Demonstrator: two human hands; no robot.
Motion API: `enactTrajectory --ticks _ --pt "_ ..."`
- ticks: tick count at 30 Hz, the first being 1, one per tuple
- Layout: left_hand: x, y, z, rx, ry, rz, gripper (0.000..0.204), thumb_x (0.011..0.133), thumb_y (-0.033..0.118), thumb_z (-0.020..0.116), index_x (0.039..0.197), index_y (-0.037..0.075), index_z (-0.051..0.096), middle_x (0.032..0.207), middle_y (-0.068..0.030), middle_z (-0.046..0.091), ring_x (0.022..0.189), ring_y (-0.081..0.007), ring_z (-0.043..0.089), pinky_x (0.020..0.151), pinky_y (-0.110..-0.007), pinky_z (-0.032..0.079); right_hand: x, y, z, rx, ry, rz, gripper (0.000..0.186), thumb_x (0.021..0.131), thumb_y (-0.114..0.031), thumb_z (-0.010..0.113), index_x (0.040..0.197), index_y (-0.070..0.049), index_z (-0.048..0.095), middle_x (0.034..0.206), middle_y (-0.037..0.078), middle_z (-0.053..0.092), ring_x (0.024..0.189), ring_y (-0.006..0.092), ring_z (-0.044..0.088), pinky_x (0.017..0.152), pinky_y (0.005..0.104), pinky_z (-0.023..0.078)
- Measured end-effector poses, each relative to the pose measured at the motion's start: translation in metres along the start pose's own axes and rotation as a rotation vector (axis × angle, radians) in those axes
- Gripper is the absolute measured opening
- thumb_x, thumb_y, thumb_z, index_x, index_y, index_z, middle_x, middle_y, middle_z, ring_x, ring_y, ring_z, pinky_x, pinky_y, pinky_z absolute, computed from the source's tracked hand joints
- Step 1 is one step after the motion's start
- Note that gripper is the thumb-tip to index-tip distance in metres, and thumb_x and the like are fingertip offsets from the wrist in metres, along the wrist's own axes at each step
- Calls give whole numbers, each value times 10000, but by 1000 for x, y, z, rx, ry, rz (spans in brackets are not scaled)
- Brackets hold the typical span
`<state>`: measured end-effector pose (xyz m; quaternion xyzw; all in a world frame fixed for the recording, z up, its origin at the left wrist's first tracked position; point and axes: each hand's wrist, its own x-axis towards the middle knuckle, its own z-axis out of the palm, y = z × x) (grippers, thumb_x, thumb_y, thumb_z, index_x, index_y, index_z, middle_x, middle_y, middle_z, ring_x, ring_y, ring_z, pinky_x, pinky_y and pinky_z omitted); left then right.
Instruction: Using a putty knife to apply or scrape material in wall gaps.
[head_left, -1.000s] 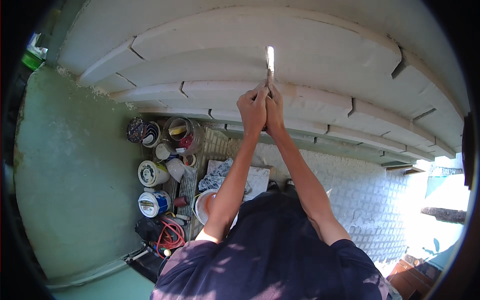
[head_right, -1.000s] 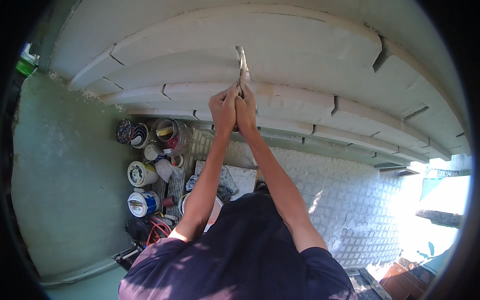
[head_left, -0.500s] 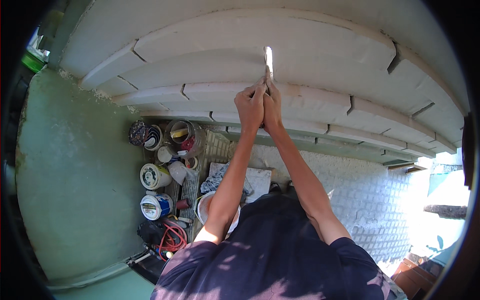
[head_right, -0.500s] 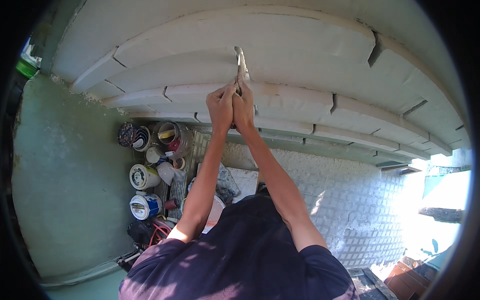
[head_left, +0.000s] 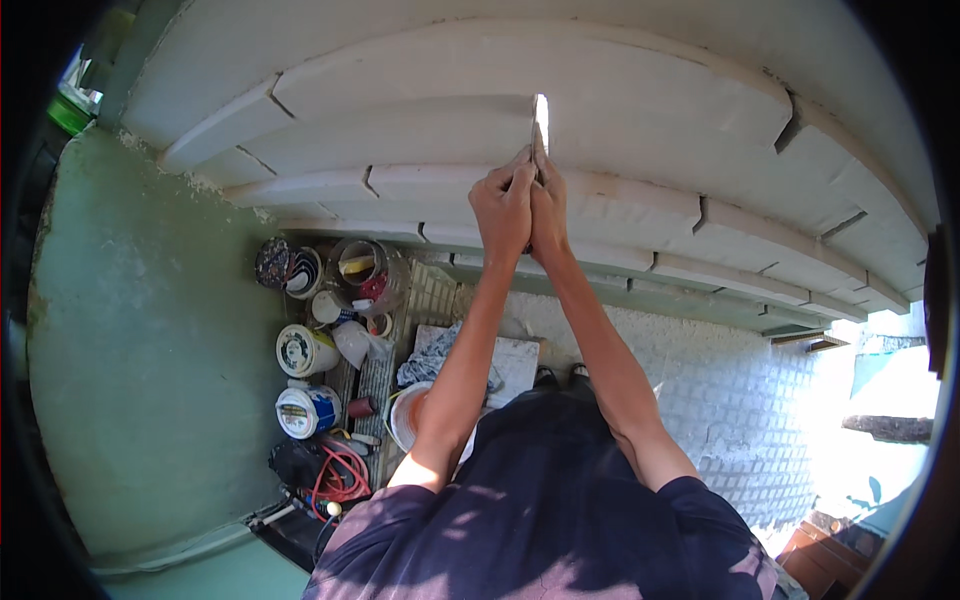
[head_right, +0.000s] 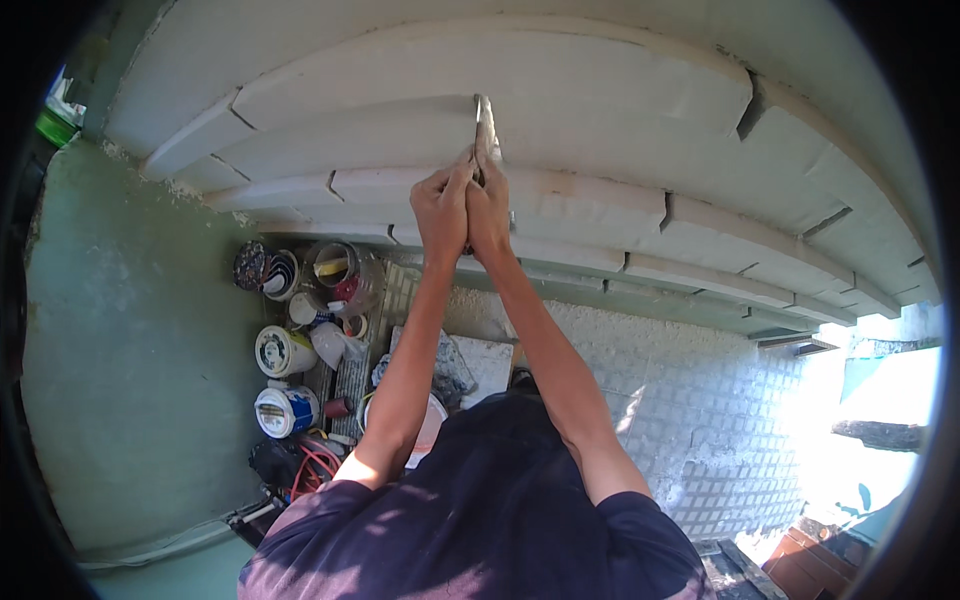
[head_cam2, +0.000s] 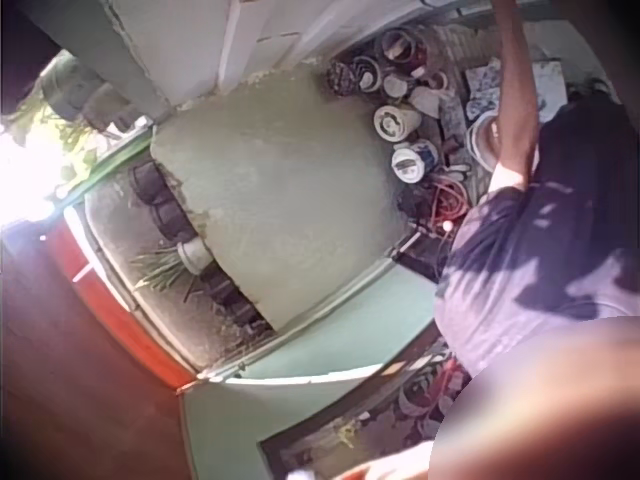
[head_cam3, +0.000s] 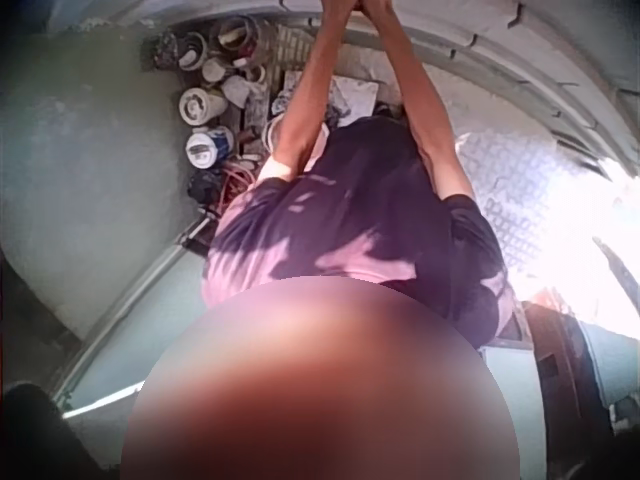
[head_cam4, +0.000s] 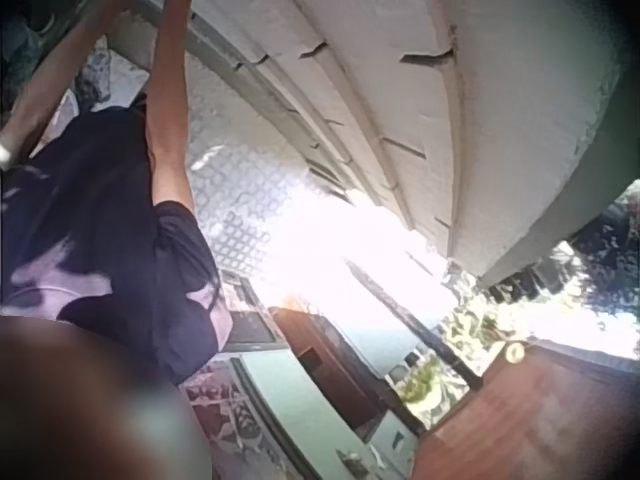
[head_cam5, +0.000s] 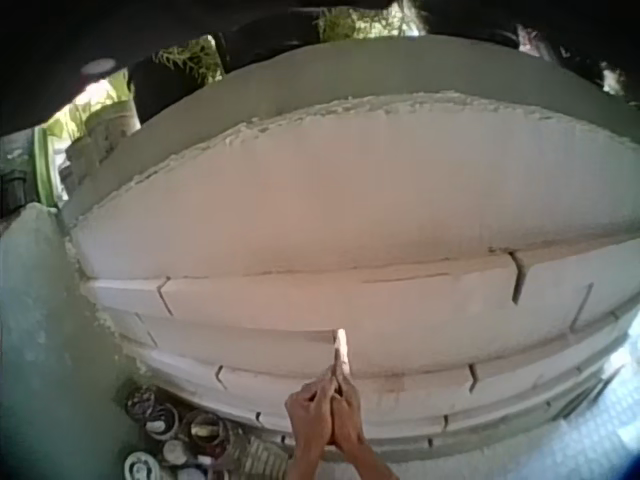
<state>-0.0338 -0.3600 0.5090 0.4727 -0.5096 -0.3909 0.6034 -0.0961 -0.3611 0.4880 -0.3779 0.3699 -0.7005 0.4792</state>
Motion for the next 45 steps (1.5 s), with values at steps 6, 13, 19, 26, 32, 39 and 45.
enactTrajectory --ticks 6,13,19,26,32,39,45 --pt "-3 -26 -1 84 34 15 293 914 151 632 771 -105 653 653 -1 593 654 -63 502 582 -271 427 -7 21 -9 17 33 73 150 920 -64 476 1005 42 540 778 6 484 729 92 443 611 271 400" --pt "1 7 -1 22 11 98 265 887 135 626 1017 -79 711 828 -188 744 750 -132 657 702 -314 520 0 -7 5 -31 -12 -35 197 908 -64 486 1059 43 552 774 -1 482 723 82 431 609 262 397" --pt "-12 -25 -1 43 15 -7 284 912 145 629 797 -113 656 671 7 606 684 -61 517 602 -269 443 -10 31 -12 41 22 56 151 914 -59 479 1013 44 527 769 7 477 723 85 426 613 272 398" --pt "-1 2 -2 57 22 82 244 889 132 616 988 -73 705 708 -167 710 700 -99 621 627 -322 495 -4 0 5 -9 6 -14 138 928 -62 470 1011 20 544 790 2 469 735 76 426 620 256 395" --pt "-13 -31 -1 49 56 -12 252 892 144 622 978 -80 701 647 -138 674 675 -84 586 619 -314 488 -16 25 -11 78 83 157 220 919 -62 460 1084 50 555 806 -3 470 746 82 432 630 252 395" --pt "1 -10 -1 17 40 17 252 876 139 633 931 -103 672 641 -143 655 682 -81 567 627 -323 486 -2 2 1 -33 0 -4 228 911 -53 465 1089 46 568 784 -5 466 736 84 443 623 258 396" --pt "-5 -25 2 115 38 -8 246 870 131 623 890 -114 633 595 -134 616 647 -74 529 595 -328 464 2 22 -11 53 59 116 226 897 -51 464 1074 51 562 773 -3 472 733 88 441 623 262 395"
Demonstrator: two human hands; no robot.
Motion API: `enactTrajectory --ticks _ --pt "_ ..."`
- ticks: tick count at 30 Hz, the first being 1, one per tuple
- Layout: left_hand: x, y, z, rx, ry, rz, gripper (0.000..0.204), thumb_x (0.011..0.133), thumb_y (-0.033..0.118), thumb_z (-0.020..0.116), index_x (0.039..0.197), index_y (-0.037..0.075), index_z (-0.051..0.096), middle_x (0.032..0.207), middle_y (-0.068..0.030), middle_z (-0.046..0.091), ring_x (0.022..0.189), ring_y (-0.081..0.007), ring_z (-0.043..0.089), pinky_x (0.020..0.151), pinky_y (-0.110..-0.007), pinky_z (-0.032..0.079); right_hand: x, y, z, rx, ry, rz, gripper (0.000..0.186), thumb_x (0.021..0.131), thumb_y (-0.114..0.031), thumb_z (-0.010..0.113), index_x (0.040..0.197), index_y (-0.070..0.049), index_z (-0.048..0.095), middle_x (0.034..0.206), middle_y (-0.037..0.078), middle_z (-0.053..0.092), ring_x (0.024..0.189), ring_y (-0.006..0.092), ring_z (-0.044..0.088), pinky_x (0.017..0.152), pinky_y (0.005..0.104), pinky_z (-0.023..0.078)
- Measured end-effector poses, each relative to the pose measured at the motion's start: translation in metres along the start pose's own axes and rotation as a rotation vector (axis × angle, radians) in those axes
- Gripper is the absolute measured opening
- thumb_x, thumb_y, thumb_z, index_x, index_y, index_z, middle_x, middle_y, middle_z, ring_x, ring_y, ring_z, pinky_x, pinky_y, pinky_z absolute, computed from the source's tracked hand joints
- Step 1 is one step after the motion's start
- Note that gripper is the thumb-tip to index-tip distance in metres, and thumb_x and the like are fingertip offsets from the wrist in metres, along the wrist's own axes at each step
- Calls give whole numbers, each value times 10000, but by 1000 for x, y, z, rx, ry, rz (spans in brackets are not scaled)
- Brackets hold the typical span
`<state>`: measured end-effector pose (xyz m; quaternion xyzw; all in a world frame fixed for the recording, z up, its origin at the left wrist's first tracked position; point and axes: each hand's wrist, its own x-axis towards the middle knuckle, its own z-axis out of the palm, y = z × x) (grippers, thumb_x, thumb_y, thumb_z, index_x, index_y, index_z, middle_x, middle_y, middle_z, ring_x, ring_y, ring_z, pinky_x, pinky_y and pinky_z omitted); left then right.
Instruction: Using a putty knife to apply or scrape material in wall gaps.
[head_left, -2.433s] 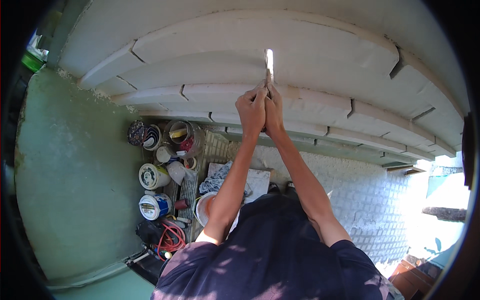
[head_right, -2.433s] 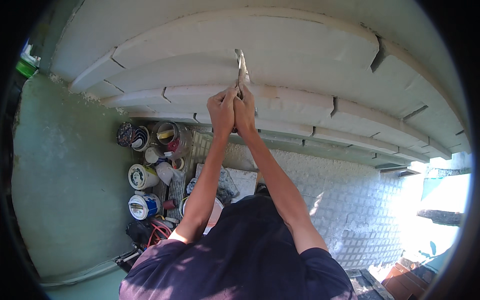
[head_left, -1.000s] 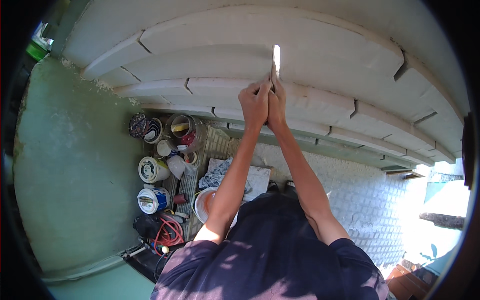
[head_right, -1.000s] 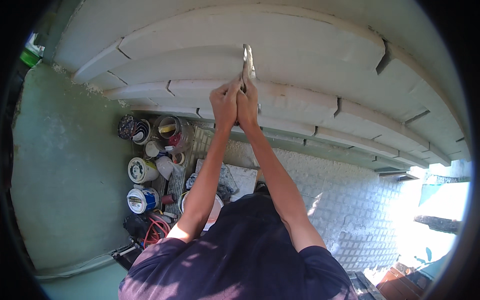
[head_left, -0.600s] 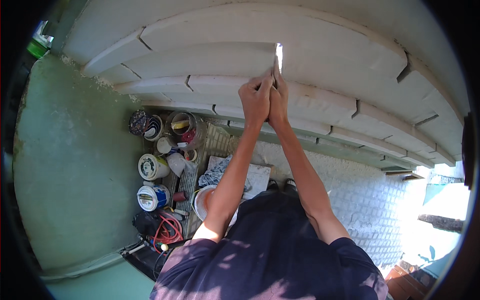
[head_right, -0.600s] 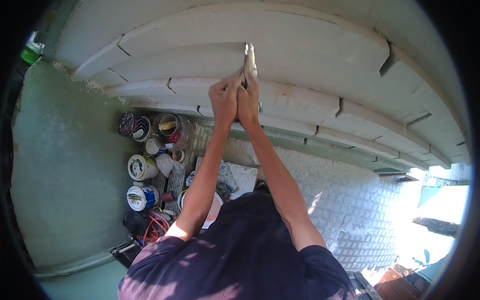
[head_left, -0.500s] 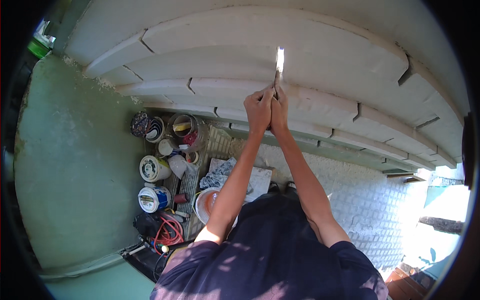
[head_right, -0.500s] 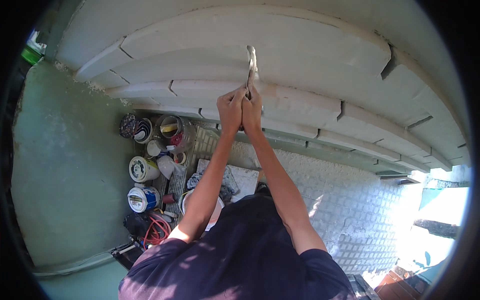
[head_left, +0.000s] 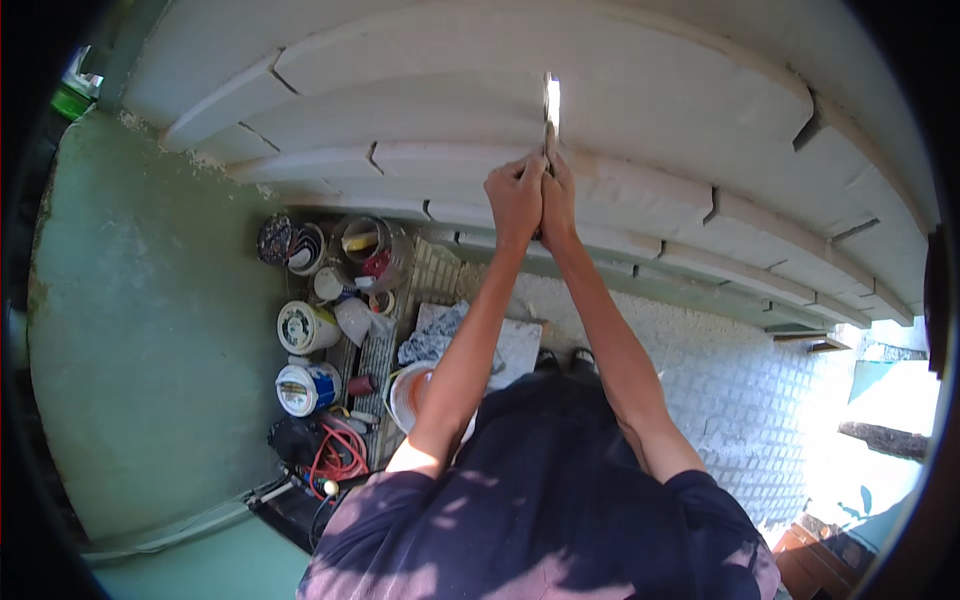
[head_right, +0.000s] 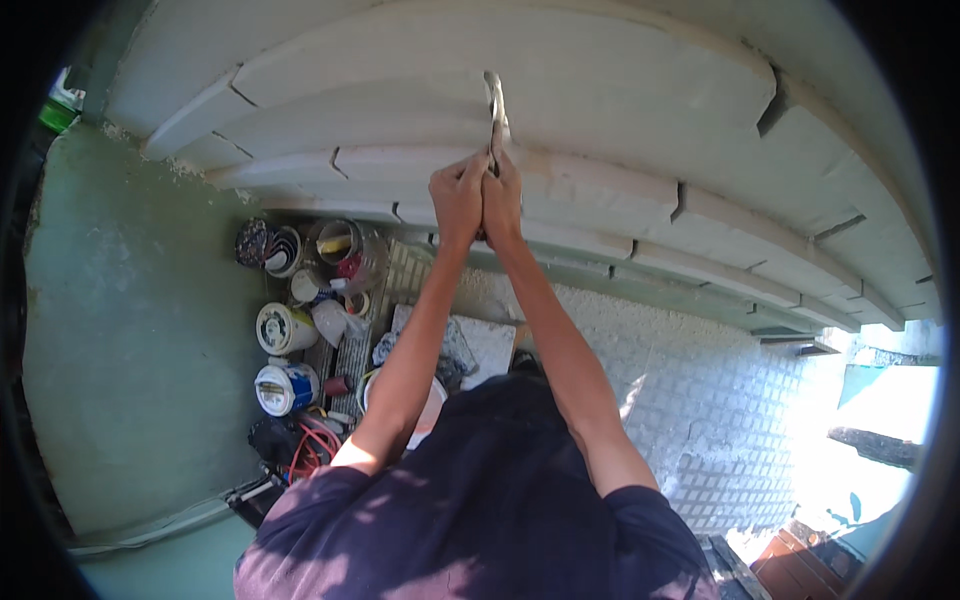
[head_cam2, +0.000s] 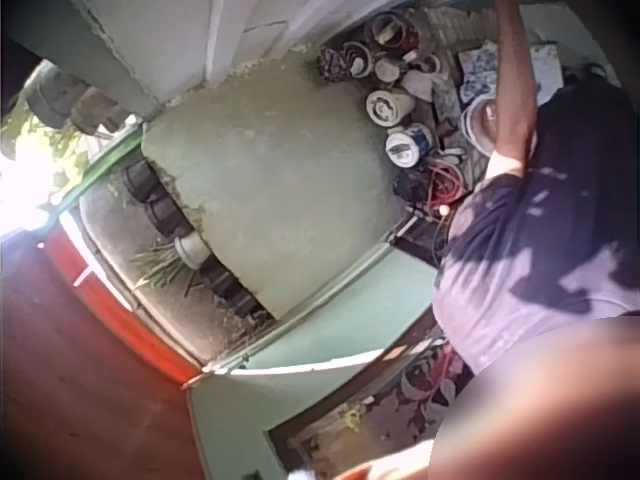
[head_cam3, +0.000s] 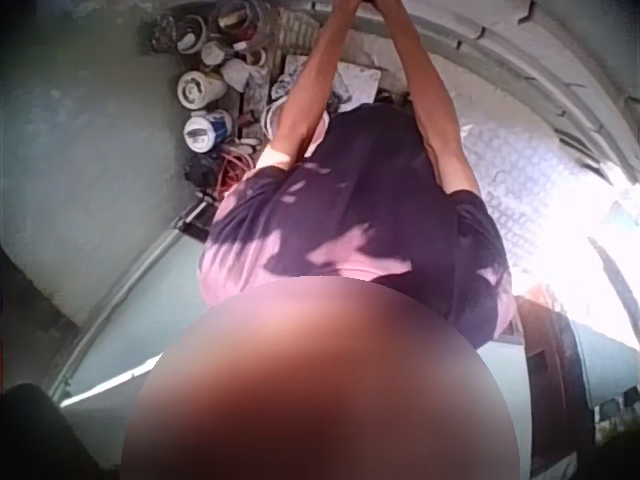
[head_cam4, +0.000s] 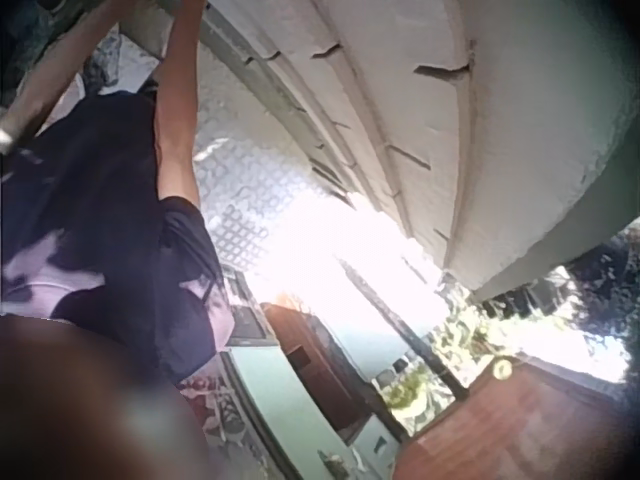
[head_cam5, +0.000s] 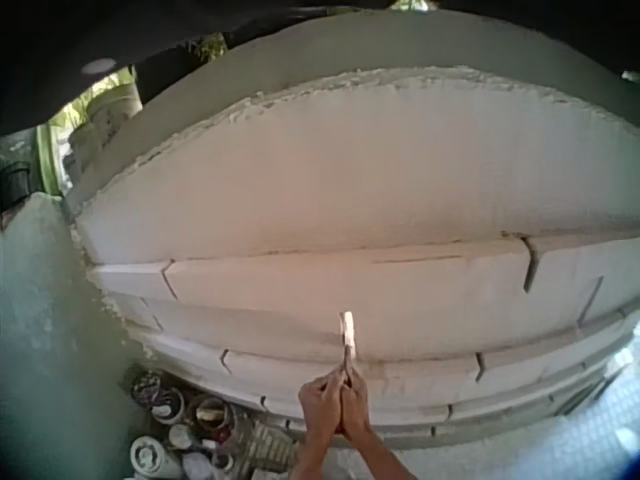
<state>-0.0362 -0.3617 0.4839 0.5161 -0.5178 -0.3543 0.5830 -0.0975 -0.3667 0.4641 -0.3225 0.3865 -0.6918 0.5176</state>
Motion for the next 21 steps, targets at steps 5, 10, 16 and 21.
enactTrajectory --ticks 5,10,16,21 --pt "3 13 0 -115 41 83 247 879 138 611 852 -107 631 546 -120 573 625 -64 494 566 -335 445 -3 -10 9 -81 -40 -77 169 896 -57 466 1006 36 553 765 6 487 724 88 450 614 270 399" --pt "-6 6 5 -61 26 0 258 880 146 615 833 -108 622 537 -120 559 624 -66 470 561 -340 439 -5 7 -5 -144 -13 -66 147 917 -78 463 975 26 549 759 12 494 723 89 460 622 277 409" --pt "-7 -12 2 100 -21 -63 286 881 171 621 820 -108 616 549 -150 560 609 -72 484 564 -353 438 -14 25 -12 108 63 106 137 925 -81 462 976 20 539 754 13 489 717 94 469 615 277 414" --pt "6 30 1 -43 18 54 283 886 173 617 835 -105 620 568 -162 555 625 -68 492 568 -345 446 -4 -23 9 -77 -63 -41 164 917 -66 458 1014 29 551 790 11 506 729 92 468 616 274 415"
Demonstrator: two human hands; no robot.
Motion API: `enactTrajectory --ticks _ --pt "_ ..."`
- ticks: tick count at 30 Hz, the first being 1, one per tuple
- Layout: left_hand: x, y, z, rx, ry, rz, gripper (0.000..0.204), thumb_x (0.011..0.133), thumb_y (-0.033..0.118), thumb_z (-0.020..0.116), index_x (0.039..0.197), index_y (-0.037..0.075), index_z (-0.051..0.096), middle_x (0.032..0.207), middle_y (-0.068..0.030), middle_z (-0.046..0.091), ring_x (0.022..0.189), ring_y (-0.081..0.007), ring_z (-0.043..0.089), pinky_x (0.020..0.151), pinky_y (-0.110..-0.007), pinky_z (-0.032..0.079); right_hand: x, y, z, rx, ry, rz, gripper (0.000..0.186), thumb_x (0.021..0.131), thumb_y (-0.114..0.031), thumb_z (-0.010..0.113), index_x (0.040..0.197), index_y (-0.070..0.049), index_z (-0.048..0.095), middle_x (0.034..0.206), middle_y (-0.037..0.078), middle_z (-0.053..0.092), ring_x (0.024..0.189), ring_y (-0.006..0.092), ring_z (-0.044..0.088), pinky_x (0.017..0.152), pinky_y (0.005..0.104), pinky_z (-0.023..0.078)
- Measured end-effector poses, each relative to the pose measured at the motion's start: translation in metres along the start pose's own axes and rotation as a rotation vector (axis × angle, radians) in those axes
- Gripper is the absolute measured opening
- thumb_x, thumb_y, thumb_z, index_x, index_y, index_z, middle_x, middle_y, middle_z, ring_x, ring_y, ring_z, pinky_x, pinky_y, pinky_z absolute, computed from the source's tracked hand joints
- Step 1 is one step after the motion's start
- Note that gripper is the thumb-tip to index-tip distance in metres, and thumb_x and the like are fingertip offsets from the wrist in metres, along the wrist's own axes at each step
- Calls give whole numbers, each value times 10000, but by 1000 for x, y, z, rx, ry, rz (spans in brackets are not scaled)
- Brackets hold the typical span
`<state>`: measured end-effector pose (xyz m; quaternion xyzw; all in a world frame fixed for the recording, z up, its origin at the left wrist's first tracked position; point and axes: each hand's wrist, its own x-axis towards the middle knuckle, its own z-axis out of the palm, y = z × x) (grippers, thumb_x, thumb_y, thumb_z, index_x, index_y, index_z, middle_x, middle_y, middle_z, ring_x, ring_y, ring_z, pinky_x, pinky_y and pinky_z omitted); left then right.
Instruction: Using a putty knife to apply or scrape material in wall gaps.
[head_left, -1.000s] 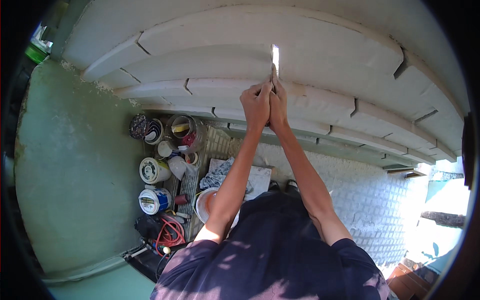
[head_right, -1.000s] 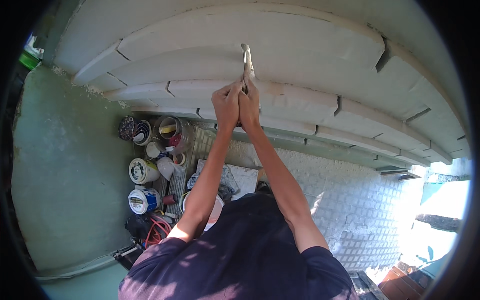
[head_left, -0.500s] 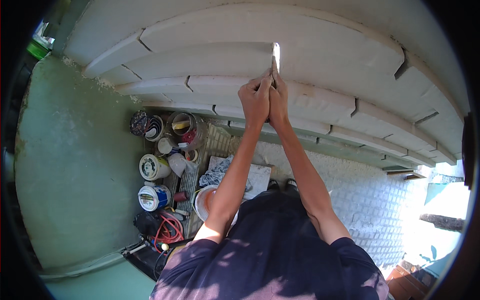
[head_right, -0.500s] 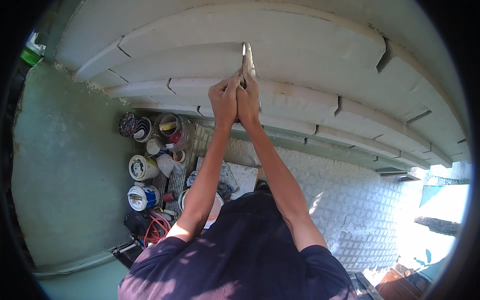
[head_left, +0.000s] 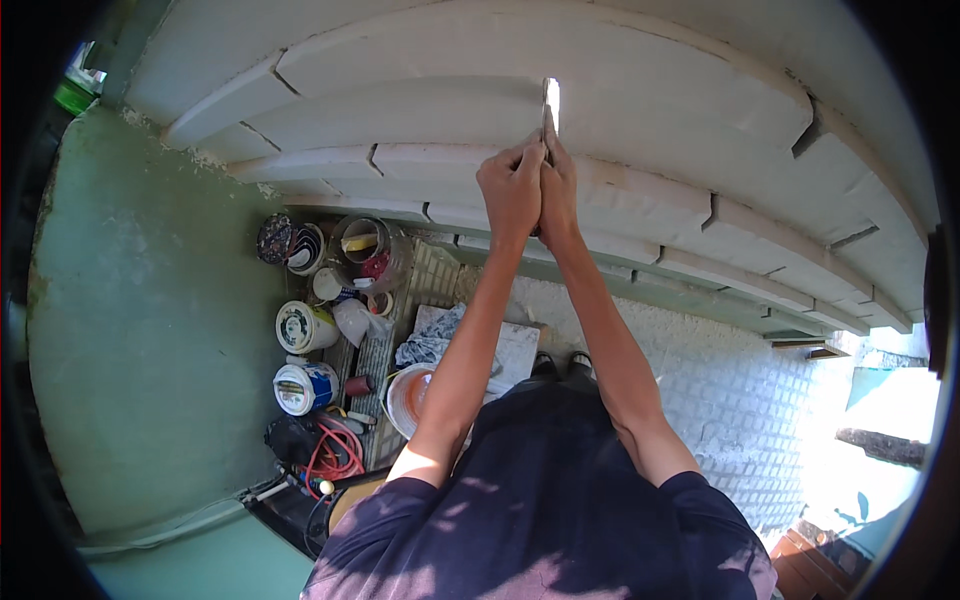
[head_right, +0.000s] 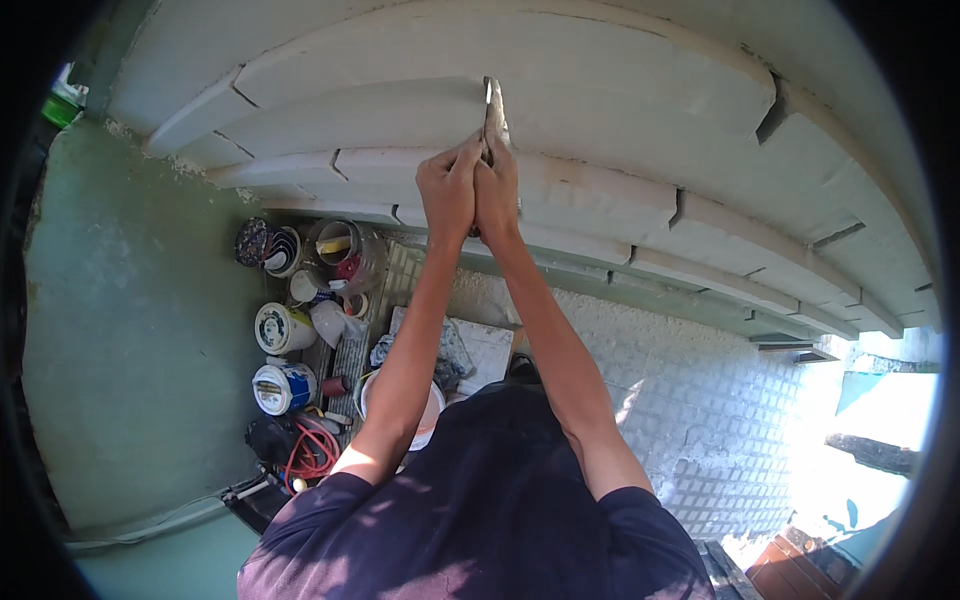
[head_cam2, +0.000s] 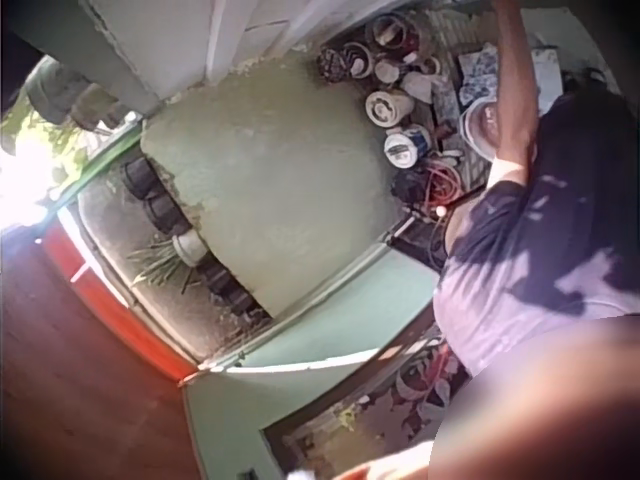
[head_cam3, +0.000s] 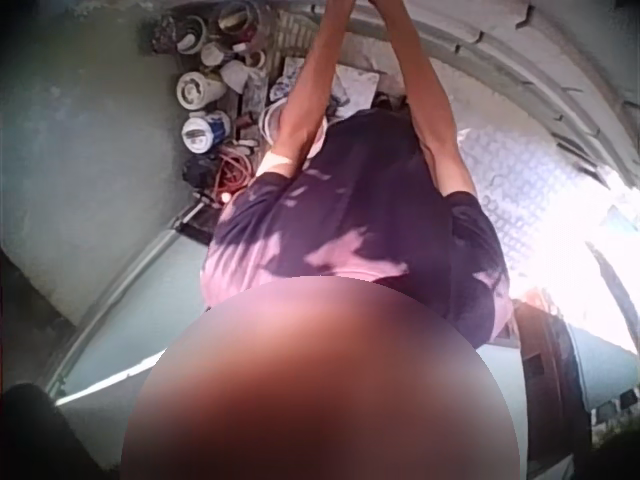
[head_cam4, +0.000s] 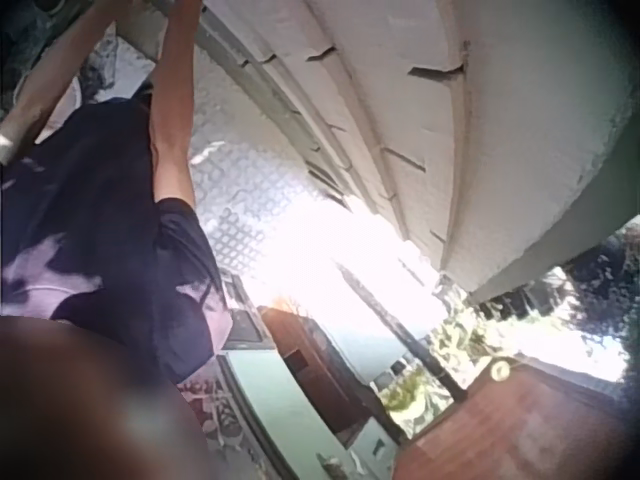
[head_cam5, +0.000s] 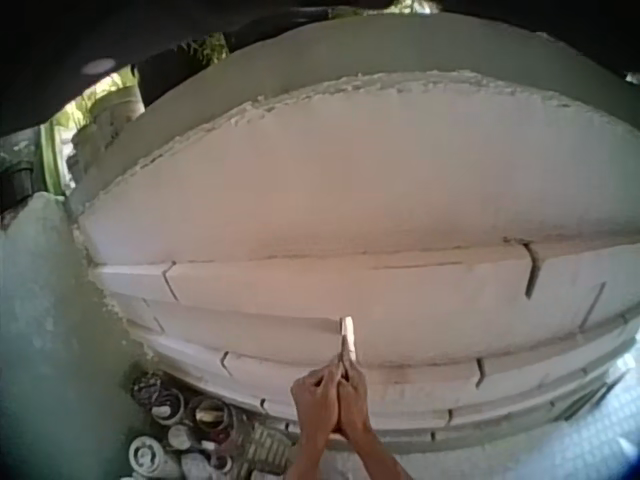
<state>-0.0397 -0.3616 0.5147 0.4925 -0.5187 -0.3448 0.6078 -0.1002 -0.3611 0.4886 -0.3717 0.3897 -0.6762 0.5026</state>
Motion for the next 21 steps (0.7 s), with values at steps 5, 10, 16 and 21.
enactTrajectory --ticks 5,10,16,21 --pt "-6 -27 1 65 -11 -53 267 885 166 618 881 -98 655 597 -177 606 619 -86 533 577 -341 456 2 29 -7 -10 102 -21 203 903 -56 462 1054 39 558 808 13 514 736 93 460 616 275 414" --pt "-4 -5 4 61 -2 -33 256 879 158 618 924 -86 683 606 -174 623 643 -86 562 590 -345 467 2 11 -8 44 -39 1 269 906 -57 472 1134 43 574 818 7 514 755 81 470 628 253 415" --pt "-13 -19 7 -4 62 -29 258 868 149 620 908 -99 680 593 -158 618 631 -97 569 591 -347 465 -6 21 -11 125 39 127 203 907 -63 463 1057 33 560 805 12 505 740 84 466 618 255 407" --pt "-14 -2 4 47 46 -11 251 867 139 614 866 -108 657 572 -157 583 627 -86 535 585 -345 456 2 9 -8 106 4 88 167 919 -67 463 1013 31 560 806 8 506 726 82 456 613 261 402"
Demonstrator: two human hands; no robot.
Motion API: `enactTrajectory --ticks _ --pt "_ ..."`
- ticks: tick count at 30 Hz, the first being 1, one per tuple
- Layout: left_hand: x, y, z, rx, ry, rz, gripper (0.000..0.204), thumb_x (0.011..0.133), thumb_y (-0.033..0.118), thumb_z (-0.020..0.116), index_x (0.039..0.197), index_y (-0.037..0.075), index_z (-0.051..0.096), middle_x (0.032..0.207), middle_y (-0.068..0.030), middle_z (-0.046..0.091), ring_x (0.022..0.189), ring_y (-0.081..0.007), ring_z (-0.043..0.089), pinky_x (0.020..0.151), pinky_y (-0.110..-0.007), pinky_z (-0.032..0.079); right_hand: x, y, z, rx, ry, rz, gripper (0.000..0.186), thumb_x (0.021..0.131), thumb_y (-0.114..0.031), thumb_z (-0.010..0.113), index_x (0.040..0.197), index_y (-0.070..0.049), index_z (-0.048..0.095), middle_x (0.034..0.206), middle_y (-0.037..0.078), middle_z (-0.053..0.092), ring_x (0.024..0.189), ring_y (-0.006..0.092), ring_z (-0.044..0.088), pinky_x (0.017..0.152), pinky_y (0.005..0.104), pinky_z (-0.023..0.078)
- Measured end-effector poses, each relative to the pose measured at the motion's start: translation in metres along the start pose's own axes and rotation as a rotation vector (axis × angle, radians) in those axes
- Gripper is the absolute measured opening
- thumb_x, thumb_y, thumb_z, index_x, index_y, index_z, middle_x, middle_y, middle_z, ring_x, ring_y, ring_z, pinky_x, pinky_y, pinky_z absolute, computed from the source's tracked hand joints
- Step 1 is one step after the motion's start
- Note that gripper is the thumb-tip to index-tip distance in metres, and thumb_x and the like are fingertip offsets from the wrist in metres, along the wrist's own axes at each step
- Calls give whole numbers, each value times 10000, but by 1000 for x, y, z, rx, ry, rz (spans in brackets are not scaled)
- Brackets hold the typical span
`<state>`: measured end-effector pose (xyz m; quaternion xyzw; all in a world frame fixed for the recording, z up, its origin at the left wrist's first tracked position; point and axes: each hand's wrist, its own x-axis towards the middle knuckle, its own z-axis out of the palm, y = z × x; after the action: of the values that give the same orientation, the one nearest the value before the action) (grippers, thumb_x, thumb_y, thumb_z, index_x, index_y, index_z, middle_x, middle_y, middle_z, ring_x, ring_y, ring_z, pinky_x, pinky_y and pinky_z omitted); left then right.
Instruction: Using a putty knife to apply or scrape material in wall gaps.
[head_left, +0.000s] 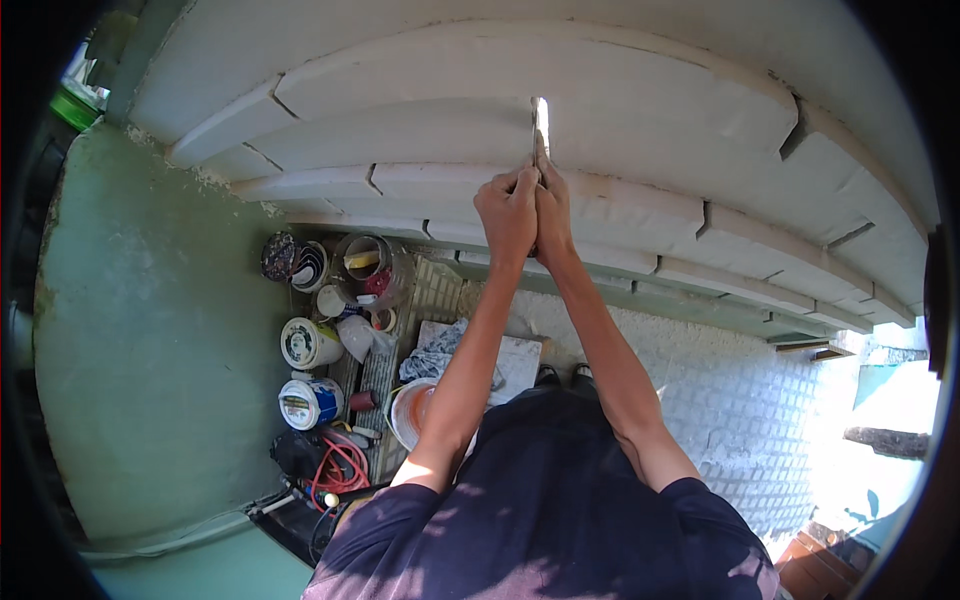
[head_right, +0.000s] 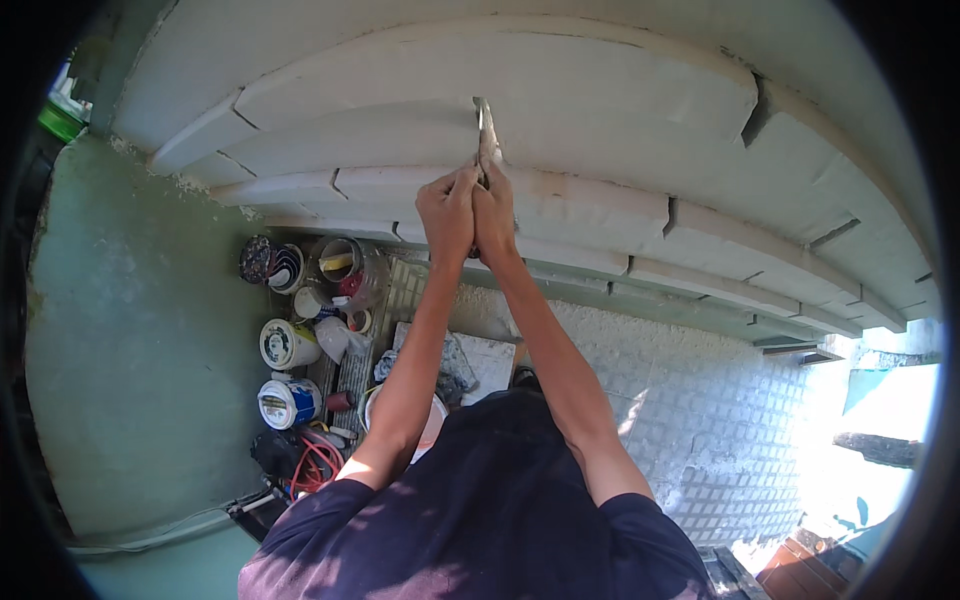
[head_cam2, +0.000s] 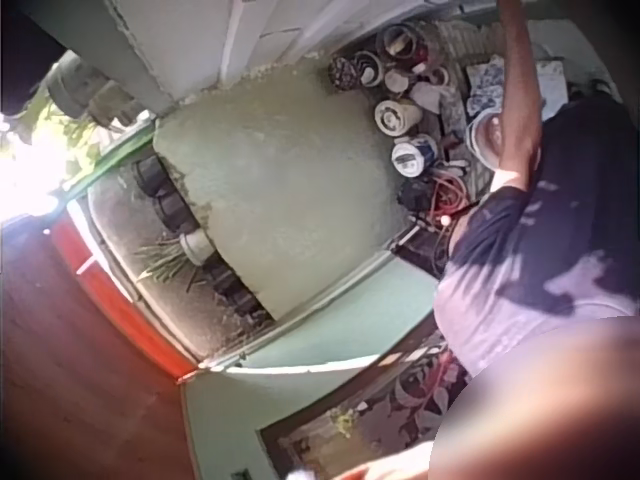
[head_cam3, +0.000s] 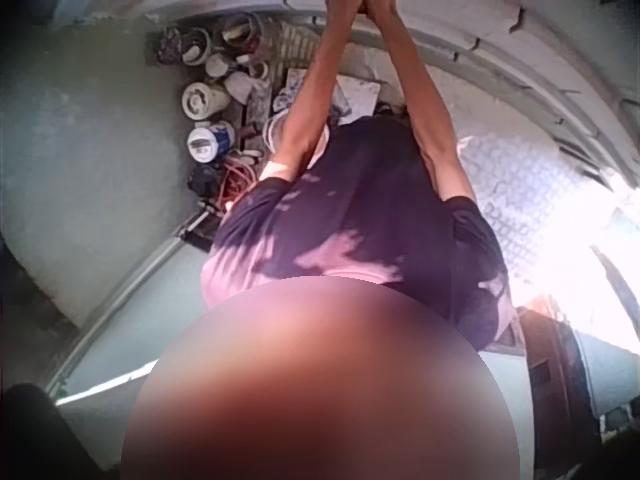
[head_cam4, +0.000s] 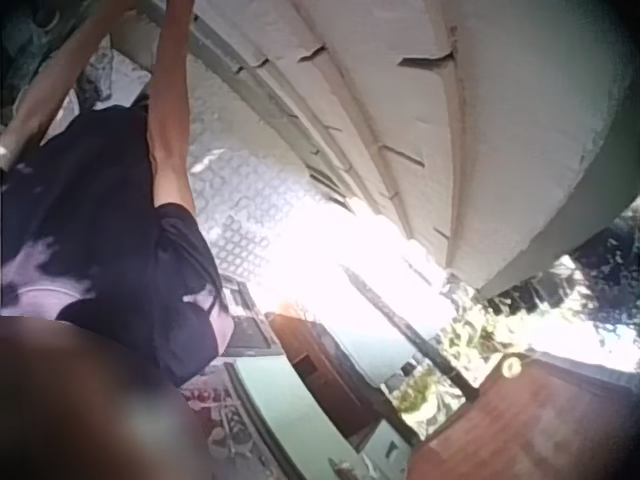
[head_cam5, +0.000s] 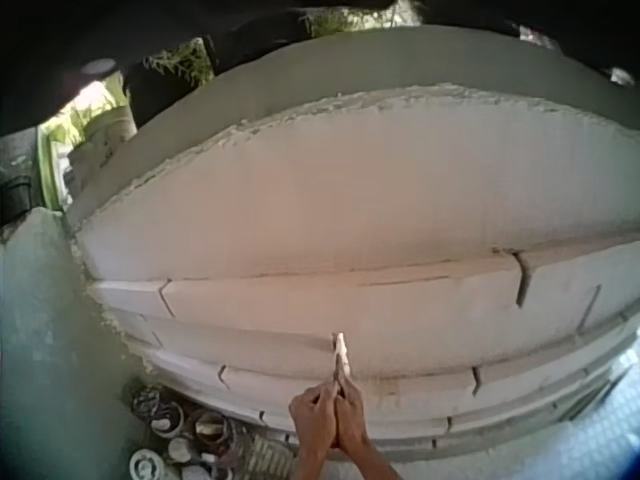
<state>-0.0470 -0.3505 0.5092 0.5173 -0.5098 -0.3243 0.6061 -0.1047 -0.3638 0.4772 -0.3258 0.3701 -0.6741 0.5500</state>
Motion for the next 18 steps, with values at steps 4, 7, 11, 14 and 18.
enactTrajectory --ticks 4,7,11,14,18 --pt "5 -3 -3 29 -45 35 307 919 165 620 844 -125 685 615 -7 604 648 -61 511 578 -290 445 -8 3 2 -39 0 -60 151 925 -75 468 989 30 556 799 13 507 723 85 453 609 274 397" --pt "3 -22 2 -92 17 -1 311 923 166 619 826 -124 675 624 -3 600 645 -59 500 564 -290 429 -14 13 1 1 59 4 145 905 -65 476 982 40 541 777 16 496 715 90 441 603 282 393" --pt "7 -16 0 56 -75 -34 267 897 151 612 943 -99 691 660 -110 666 675 -80 562 621 -319 478 -1 0 0 32 38 41 160 903 -63 480 997 48 547 761 8 481 713 89 434 602 281 392" --pt "5 -7 -4 -45 -42 5 265 899 146 612 940 -106 684 653 -96 652 684 -71 548 617 -311 473 -12 -4 6 -122 -17 -190 158 918 -74 480 992 45 553 755 -1 474 697 82 437 586 276 389" --pt "0 -22 -4 -93 -29 -43 255 901 141 613 919 -104 681 642 -125 656 650 -82 549 596 -320 461 -13 10 5 -99 34 -71 188 916 -75 471 1026 51 556 761 -1 477 698 81 433 593 277 397"
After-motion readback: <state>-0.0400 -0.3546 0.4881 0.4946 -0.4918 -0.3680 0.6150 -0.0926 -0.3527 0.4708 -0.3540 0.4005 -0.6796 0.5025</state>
